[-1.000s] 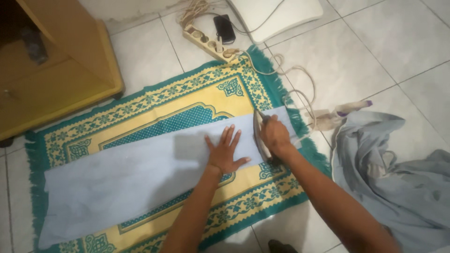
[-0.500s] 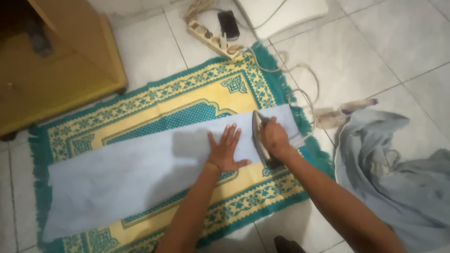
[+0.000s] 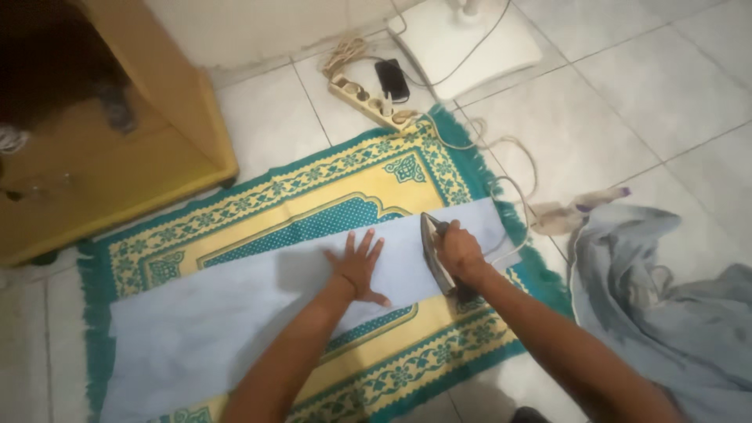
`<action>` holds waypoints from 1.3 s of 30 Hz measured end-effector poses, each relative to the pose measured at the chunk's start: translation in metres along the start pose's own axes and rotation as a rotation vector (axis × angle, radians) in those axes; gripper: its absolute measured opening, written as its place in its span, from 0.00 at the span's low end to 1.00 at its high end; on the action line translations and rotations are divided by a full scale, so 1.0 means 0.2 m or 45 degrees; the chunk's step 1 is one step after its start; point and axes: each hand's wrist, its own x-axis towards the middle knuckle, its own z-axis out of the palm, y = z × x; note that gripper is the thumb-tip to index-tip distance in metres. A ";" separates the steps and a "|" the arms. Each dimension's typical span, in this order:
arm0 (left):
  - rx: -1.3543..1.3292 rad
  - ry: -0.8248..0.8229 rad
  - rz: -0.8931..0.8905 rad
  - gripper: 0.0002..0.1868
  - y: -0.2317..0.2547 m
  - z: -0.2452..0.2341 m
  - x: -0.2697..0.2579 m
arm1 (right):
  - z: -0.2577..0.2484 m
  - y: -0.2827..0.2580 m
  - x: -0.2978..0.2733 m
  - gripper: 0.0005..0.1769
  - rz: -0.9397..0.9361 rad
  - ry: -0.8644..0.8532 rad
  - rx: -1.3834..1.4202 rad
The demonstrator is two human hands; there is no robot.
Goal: The person irons a blue garment on a rug on the floor, then folds the garment by bringing the sides together and smoothing them by hand.
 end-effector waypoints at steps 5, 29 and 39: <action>-0.096 0.008 -0.154 0.87 0.11 0.02 0.00 | 0.05 -0.01 -0.03 0.29 0.057 0.105 -0.050; 0.031 -0.038 -0.101 0.95 0.09 0.02 0.03 | 0.09 -0.29 -0.11 0.25 0.061 0.067 0.016; -0.043 0.118 -0.021 0.94 0.01 0.11 -0.02 | 0.23 -0.26 -0.10 0.24 -0.131 0.317 -0.045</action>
